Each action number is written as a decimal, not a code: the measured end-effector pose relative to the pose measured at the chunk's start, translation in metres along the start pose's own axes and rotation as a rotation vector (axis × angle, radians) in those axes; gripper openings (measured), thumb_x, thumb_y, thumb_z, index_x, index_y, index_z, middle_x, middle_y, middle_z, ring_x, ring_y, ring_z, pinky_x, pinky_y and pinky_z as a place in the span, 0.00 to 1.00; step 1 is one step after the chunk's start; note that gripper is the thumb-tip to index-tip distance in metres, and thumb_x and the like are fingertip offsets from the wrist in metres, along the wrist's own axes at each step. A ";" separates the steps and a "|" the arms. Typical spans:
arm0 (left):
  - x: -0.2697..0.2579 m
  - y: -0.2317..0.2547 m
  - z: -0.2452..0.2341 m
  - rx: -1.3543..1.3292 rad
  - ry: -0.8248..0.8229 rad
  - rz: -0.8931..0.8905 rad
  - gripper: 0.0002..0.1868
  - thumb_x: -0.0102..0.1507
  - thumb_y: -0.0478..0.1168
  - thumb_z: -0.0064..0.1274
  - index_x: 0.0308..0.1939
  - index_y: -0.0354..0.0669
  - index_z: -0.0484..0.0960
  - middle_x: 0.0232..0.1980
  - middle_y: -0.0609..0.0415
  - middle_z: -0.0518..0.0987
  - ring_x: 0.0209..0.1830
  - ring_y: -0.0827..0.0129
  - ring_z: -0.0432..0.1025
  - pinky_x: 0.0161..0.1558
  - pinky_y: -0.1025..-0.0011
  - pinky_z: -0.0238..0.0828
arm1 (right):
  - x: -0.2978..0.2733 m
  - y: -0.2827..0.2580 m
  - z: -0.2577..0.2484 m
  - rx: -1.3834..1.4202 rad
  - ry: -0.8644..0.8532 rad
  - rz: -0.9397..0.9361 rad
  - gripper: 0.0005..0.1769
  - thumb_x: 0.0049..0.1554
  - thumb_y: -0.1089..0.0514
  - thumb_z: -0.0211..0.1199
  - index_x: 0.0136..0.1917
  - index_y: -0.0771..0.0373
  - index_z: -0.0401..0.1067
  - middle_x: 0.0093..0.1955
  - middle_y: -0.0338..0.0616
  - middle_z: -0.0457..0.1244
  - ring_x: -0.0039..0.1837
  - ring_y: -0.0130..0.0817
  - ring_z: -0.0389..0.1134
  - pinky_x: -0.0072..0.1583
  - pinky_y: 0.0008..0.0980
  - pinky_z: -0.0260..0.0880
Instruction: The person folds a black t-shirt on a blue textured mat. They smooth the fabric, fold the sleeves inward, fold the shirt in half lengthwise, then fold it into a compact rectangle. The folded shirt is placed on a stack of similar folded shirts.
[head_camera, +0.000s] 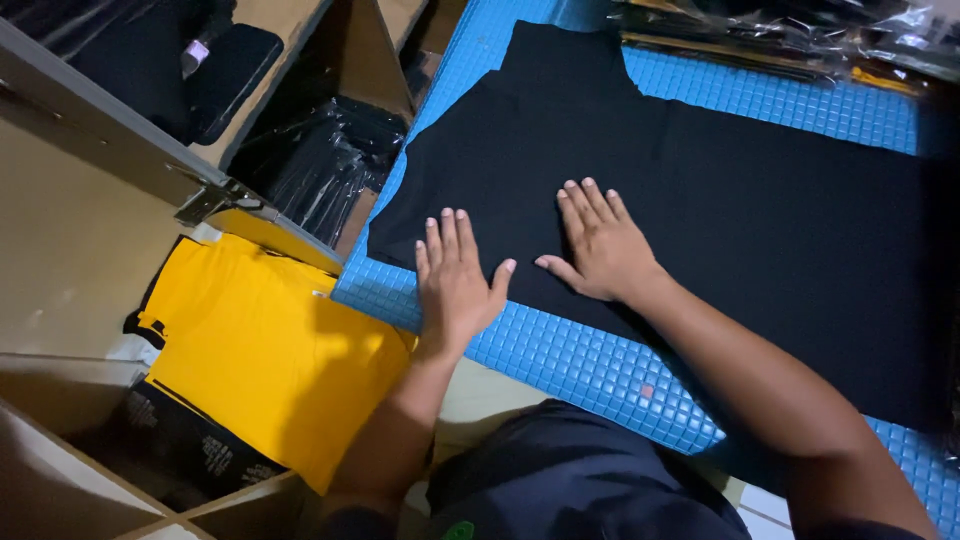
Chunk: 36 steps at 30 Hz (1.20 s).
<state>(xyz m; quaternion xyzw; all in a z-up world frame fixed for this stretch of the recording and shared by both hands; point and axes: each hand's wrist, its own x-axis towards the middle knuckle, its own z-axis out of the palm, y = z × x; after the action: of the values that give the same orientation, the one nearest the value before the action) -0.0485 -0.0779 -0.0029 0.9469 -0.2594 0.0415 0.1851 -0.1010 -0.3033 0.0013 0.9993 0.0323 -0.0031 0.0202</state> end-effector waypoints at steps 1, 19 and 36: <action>0.000 -0.008 0.007 0.000 0.000 -0.001 0.48 0.65 0.59 0.50 0.78 0.29 0.54 0.81 0.29 0.53 0.82 0.36 0.46 0.76 0.39 0.38 | 0.000 0.003 -0.002 0.000 0.000 -0.001 0.56 0.62 0.21 0.39 0.83 0.69 0.47 0.84 0.60 0.47 0.85 0.55 0.44 0.80 0.54 0.41; 0.019 0.024 -0.007 -0.005 -0.051 0.148 0.45 0.67 0.61 0.49 0.76 0.30 0.60 0.79 0.28 0.55 0.81 0.33 0.44 0.76 0.35 0.31 | -0.080 0.041 -0.016 0.009 0.107 0.146 0.50 0.64 0.31 0.49 0.80 0.75 0.52 0.81 0.67 0.50 0.82 0.67 0.46 0.78 0.59 0.46; 0.029 0.049 -0.014 0.072 -0.459 0.347 0.41 0.71 0.62 0.35 0.82 0.44 0.49 0.84 0.36 0.47 0.84 0.40 0.39 0.73 0.29 0.26 | -0.112 0.010 0.002 0.182 -0.064 0.060 0.49 0.65 0.26 0.38 0.85 0.62 0.40 0.85 0.59 0.39 0.85 0.64 0.34 0.80 0.58 0.34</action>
<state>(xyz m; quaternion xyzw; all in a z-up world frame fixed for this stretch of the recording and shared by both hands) -0.0484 -0.1256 0.0311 0.8791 -0.4509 -0.1334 0.0780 -0.2118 -0.3209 0.0008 0.9969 0.0015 -0.0371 -0.0694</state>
